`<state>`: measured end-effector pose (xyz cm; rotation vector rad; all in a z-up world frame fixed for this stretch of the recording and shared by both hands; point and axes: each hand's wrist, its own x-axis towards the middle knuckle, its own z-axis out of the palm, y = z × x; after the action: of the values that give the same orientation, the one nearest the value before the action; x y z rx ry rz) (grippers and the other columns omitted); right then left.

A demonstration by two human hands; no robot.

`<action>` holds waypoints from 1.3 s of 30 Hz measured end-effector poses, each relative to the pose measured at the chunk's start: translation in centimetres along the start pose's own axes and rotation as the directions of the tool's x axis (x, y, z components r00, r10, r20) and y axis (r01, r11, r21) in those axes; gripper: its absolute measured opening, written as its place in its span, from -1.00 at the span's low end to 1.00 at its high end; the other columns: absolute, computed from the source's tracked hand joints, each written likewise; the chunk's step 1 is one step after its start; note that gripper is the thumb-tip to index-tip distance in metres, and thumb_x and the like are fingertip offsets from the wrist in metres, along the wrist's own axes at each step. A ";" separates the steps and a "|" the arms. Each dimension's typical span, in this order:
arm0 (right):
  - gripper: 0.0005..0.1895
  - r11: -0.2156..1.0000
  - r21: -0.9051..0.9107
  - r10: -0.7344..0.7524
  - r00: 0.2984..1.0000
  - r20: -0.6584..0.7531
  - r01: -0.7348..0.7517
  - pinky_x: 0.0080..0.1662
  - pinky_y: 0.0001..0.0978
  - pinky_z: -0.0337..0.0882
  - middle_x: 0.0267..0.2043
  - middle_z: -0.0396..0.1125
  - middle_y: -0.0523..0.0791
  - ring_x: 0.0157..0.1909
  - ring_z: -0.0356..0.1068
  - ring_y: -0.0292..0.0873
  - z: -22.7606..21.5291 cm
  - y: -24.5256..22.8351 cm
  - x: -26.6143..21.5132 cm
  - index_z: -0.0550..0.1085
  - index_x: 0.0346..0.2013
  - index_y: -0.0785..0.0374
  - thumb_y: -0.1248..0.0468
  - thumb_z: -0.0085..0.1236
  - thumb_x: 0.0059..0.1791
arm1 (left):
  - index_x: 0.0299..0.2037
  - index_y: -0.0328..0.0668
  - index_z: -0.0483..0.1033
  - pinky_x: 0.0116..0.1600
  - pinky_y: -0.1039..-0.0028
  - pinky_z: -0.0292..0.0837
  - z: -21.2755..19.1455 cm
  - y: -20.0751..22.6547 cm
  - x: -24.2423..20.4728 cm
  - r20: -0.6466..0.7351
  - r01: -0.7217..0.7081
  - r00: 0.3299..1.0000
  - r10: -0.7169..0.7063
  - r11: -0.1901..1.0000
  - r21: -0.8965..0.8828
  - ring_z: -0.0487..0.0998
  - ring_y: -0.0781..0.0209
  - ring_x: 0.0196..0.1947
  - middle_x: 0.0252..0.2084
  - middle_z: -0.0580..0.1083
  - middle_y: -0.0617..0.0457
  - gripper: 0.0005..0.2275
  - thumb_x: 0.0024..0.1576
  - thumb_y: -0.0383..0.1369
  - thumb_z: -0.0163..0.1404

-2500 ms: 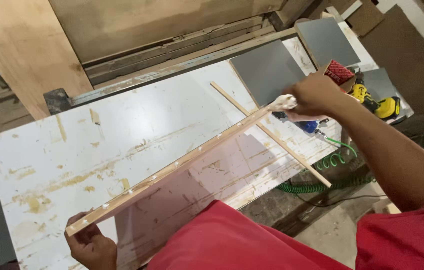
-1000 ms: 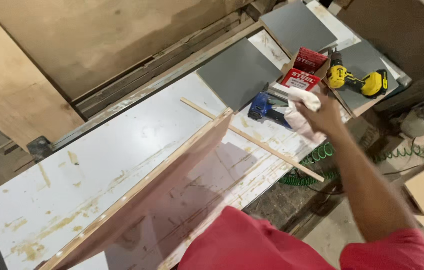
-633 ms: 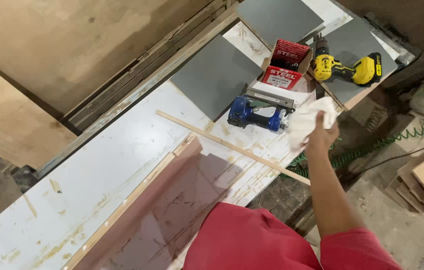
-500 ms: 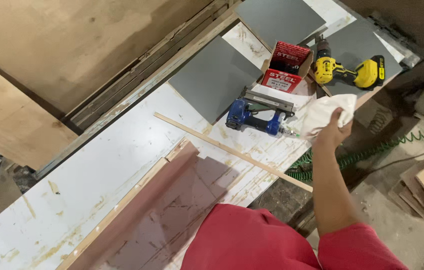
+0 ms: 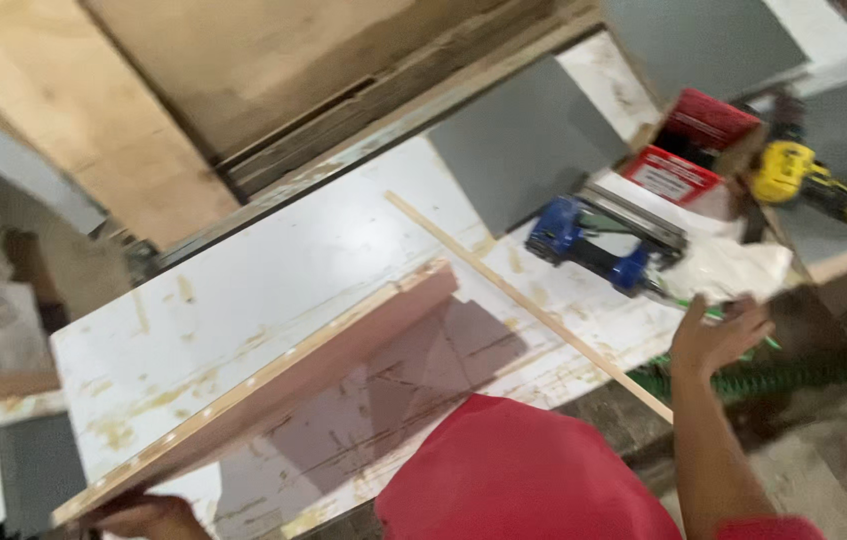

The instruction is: The person assembles wooden frames by attaching thin wooden strips to rectangular boards. They use a pneumatic nail gun to secure the strips and a hand saw to trim excess wood. The person also wipes the boards with a cloth and flips them over to work on different sides.

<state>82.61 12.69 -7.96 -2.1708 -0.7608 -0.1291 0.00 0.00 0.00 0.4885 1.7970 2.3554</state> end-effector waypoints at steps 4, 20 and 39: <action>-0.40 0.954 0.109 -0.299 0.838 0.457 0.281 -0.06 -0.18 0.37 -0.04 0.34 -0.09 -0.08 0.36 -0.06 4.3 -3.2 -8.1 0.47 0.08 0.23 0.03 0.47 -0.13 | 0.35 -0.34 0.32 0.41 0.30 0.26 6.1 -1.4 0.8 -0.080 -0.050 0.996 0.046 0.998 -0.044 0.42 0.03 0.33 0.39 0.35 -0.14 -0.04 0.01 0.43 -0.29; -0.81 0.963 0.179 -0.263 0.835 0.484 0.200 -0.06 -0.01 0.33 -0.09 0.46 0.02 -0.09 0.40 0.08 1.8 -7.9 -5.3 0.55 0.04 0.23 0.26 0.21 0.15 | 0.48 -0.27 0.04 0.56 0.18 -0.01 5.8 -2.3 -1.9 -0.069 0.212 0.975 -0.212 0.977 -0.007 0.10 -0.07 0.52 0.53 0.07 -0.18 -0.15 0.16 0.29 -0.49; -0.82 0.034 0.862 -0.986 -0.125 0.112 0.505 -0.18 -0.11 0.41 -0.30 0.40 -0.11 -0.22 0.42 0.05 -6.2 -44.1 -29.0 0.60 -0.19 -0.04 0.25 0.32 -0.08 | 0.17 -0.07 0.44 0.32 0.22 0.25 9.0 4.8 -5.9 0.036 0.110 0.994 -0.105 0.883 -0.457 0.47 0.13 0.11 0.00 0.51 -0.03 -0.30 0.29 0.26 -0.61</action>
<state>35.30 15.76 16.03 -0.5757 -2.3467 0.3998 8.93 5.05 5.69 0.3217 1.1577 2.5688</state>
